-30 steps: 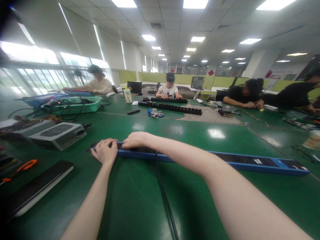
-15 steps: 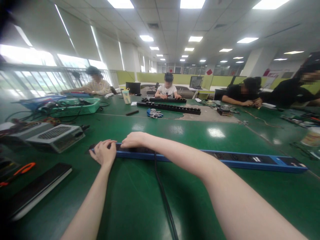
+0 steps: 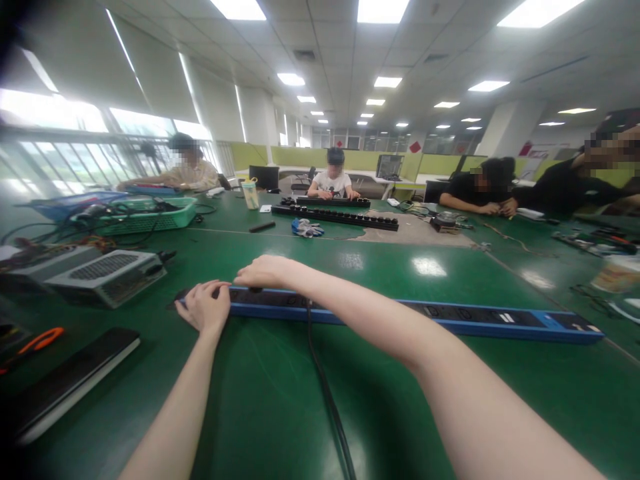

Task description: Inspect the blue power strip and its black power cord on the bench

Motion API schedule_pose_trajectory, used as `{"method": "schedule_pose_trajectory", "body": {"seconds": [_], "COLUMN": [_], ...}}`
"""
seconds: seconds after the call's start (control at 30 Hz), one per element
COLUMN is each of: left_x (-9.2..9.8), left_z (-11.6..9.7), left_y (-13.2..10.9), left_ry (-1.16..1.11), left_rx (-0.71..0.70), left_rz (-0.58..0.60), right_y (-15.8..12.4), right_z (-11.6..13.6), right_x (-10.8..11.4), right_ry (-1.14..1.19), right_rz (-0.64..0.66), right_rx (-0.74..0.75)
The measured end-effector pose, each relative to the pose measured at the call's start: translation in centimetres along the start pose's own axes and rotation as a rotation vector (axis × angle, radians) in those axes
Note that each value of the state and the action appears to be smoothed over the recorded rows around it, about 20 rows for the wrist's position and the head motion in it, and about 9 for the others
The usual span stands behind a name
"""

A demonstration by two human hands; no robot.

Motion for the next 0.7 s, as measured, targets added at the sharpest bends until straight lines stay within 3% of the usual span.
{"method": "schedule_pose_trajectory", "body": {"seconds": [0.13, 0.33, 0.7], "left_x": [0.0, 0.0, -0.2], "left_z": [-0.1, 0.2, 0.4], "left_y": [-0.1, -0.1, -0.1], "left_ry": [0.011, -0.032, -0.021], "left_rx": [0.013, 0.005, 0.003], "left_rz": [0.021, 0.002, -0.008], "right_y": [-2.5, -5.4, -4.3], "right_z": [-1.1, 0.5, 1.8], "right_x": [2.8, -0.3, -2.1], "right_ry": [-0.002, 0.013, 0.031], "right_rz": [-0.053, 0.088, 0.036], "right_rx": [-0.048, -0.049, -0.041]}}
Point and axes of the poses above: each hand's wrist, its own y-axis towards the middle knuckle, its own x-axis out of the back of the hand, z = x × y, the point moved 7 cm from there along y, towards the middle knuckle, and after that the axes turned 14 degrees about -y, right-handed, at the moved point
